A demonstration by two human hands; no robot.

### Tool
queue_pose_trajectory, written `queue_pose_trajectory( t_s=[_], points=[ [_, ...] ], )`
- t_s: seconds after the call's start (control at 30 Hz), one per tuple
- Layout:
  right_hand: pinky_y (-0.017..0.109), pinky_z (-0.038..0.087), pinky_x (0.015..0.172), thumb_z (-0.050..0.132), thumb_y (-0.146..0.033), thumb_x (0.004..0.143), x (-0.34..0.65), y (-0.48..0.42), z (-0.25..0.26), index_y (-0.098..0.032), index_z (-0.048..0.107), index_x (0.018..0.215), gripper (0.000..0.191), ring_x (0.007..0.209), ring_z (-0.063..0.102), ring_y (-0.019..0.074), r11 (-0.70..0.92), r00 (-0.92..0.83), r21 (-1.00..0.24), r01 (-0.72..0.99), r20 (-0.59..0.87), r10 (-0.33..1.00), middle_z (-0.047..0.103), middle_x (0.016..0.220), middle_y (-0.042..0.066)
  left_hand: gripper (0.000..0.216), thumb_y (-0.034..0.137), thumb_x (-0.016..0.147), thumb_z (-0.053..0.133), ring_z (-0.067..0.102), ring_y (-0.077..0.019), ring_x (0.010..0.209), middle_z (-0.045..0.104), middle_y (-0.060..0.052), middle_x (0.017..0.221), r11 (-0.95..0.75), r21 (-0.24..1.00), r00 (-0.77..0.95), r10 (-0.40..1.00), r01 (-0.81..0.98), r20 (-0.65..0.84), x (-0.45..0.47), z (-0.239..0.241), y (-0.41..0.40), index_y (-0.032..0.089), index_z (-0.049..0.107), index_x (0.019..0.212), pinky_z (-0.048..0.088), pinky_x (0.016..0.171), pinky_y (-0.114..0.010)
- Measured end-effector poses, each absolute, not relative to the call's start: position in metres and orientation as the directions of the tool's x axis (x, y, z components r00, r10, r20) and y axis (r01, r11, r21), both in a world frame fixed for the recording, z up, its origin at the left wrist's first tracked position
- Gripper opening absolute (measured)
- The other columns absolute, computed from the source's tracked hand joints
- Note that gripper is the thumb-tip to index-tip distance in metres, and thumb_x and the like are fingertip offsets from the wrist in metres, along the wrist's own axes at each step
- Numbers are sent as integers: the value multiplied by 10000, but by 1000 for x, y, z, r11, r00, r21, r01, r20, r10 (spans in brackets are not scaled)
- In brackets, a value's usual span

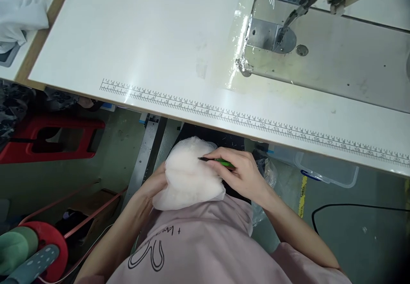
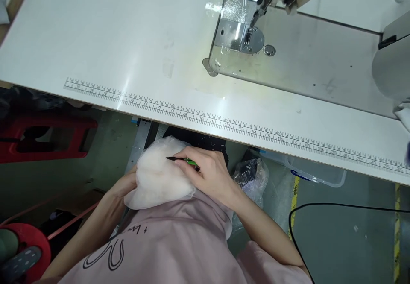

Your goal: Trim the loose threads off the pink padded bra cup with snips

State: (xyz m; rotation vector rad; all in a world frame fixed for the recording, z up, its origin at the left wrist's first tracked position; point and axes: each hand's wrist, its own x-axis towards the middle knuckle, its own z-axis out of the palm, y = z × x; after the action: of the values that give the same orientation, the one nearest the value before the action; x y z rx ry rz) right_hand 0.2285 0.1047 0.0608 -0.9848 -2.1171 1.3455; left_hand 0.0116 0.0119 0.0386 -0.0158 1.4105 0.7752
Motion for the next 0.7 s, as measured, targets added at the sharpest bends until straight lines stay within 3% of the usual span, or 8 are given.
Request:
queue_pose_trajectory(
  t_s=[0.1, 0.27, 0.7],
  points=[
    [230, 490, 576, 609, -252, 1026, 229, 104, 60, -202, 745, 1028, 145, 773, 718, 158, 280, -612, -905, 319, 29, 790, 775, 934, 29, 489, 102, 438, 861, 739, -307, 953, 783, -54, 866, 756, 434, -3, 497, -491, -868, 13, 39, 14, 182, 779, 913, 555, 635, -265],
    [255, 515, 616, 633, -231, 1015, 233, 100, 60, -171, 715, 1091, 126, 735, 698, 151, 475, -662, -836, 275, 194, 724, 755, 910, 39, 478, 127, 451, 847, 736, -307, 929, 781, -62, 849, 753, 441, 52, 529, -487, -847, 14, 34, 15, 169, 787, 924, 567, 676, -291],
    [257, 506, 598, 641, -227, 1017, 229, 101, 60, -170, 715, 1071, 107, 704, 707, 150, 599, -700, -753, 272, 272, 660, 770, 903, 34, 557, 126, 418, 826, 731, -340, 955, 785, -73, 881, 763, 431, 4, 494, -482, -869, 18, 34, 14, 171, 784, 971, 578, 695, -306]
  ],
)
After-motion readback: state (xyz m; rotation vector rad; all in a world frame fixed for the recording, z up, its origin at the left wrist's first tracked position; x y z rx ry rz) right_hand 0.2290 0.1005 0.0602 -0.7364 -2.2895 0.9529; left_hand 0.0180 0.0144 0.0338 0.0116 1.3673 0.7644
